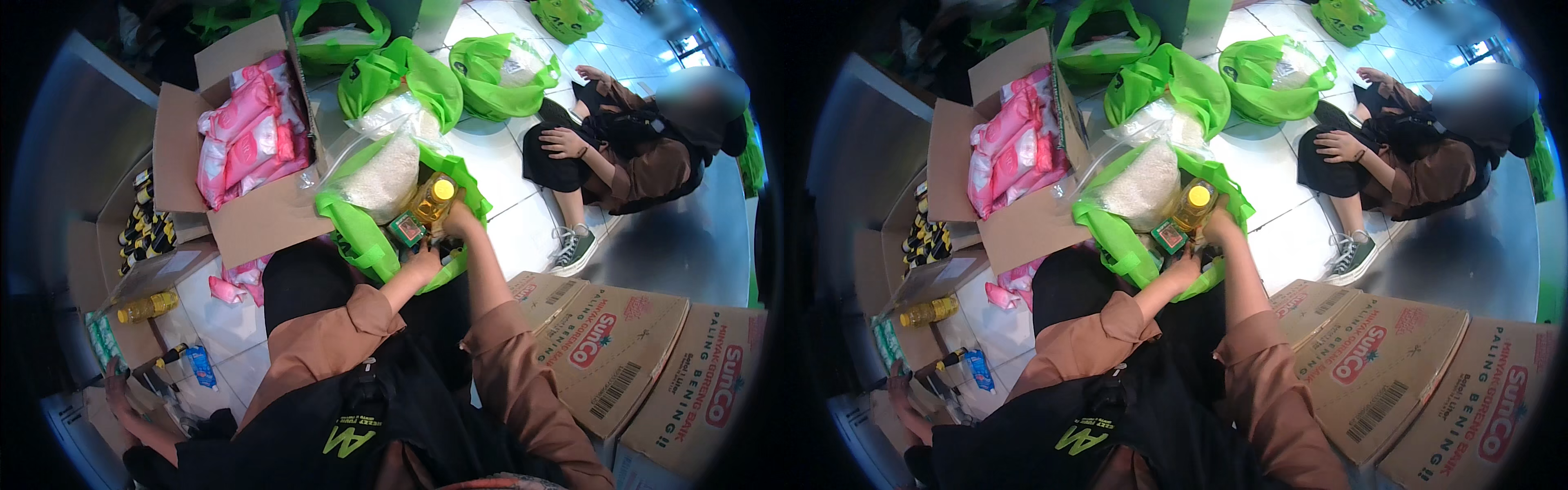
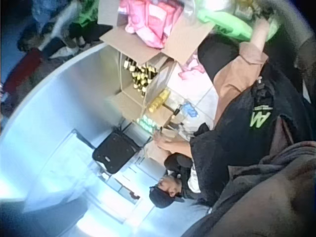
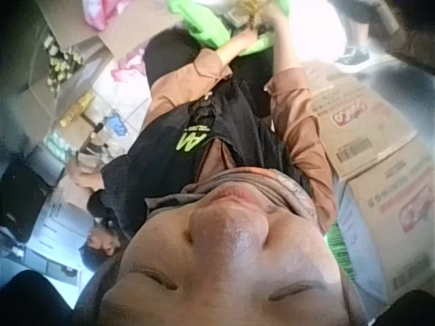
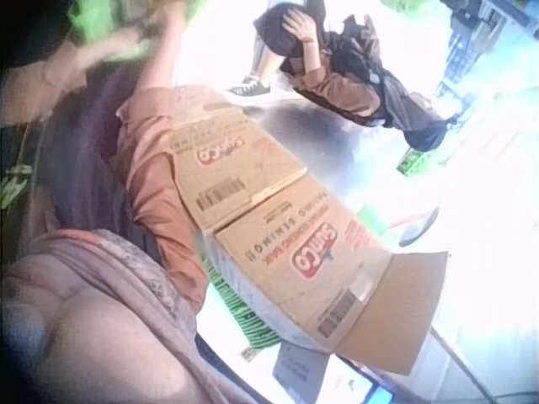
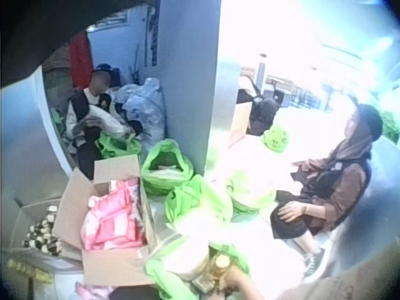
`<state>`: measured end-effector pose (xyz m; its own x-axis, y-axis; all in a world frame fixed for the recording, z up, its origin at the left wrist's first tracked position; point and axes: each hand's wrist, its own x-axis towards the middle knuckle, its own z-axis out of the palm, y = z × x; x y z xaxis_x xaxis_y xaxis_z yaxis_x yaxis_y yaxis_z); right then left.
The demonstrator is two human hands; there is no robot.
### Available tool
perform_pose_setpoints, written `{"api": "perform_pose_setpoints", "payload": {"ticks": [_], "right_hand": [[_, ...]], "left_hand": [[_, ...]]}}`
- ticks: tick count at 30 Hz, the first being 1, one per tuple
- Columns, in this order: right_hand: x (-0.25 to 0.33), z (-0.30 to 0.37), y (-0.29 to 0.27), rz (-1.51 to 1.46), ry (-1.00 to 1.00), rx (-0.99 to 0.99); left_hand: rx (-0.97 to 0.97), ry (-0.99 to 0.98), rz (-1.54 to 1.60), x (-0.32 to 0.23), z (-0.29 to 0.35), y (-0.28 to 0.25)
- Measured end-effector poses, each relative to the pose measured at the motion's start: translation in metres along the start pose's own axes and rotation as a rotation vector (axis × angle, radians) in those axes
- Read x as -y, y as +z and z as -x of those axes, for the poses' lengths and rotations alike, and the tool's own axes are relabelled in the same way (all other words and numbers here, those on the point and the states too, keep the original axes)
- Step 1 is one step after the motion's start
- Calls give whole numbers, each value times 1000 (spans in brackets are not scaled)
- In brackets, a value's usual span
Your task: The person packs groceries into green reusable bags while seated on the floor. They place rice, cooking oil, and various packaged food items into the bags, repeating the process for multiple bags.
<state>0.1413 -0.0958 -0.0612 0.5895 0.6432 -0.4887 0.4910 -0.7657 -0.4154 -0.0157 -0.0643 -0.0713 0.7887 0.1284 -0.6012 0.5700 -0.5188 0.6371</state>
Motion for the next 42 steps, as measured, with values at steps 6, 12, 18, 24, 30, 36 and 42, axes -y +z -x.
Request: {"api": "perform_pose_setpoints", "payload": {"ticks": [6,12,18,24,30,36,42], "right_hand": [[29,-13,-31,173,28,49],[18,-18,-6,82,33,-323],[112,137,-116,-122,-530,-971],[33,116,-67,-1172,139,-1118],[13,108,6,-1853,399,-280],[-9,86,-30,-1912,458,-197],[-50,26,-63,-1873,342,-203]], "left_hand": [[-148,99,136,-3,25,-10],[-59,172,-128,-20,48,-38],[-173,274,-108,-55,237,-140],[-252,-198,154,32,257,-169],[-450,-311,1243,140,127,-75],[-300,-168,1792,116,116,-95],[-43,-188,1834,93,90,-51]]}}
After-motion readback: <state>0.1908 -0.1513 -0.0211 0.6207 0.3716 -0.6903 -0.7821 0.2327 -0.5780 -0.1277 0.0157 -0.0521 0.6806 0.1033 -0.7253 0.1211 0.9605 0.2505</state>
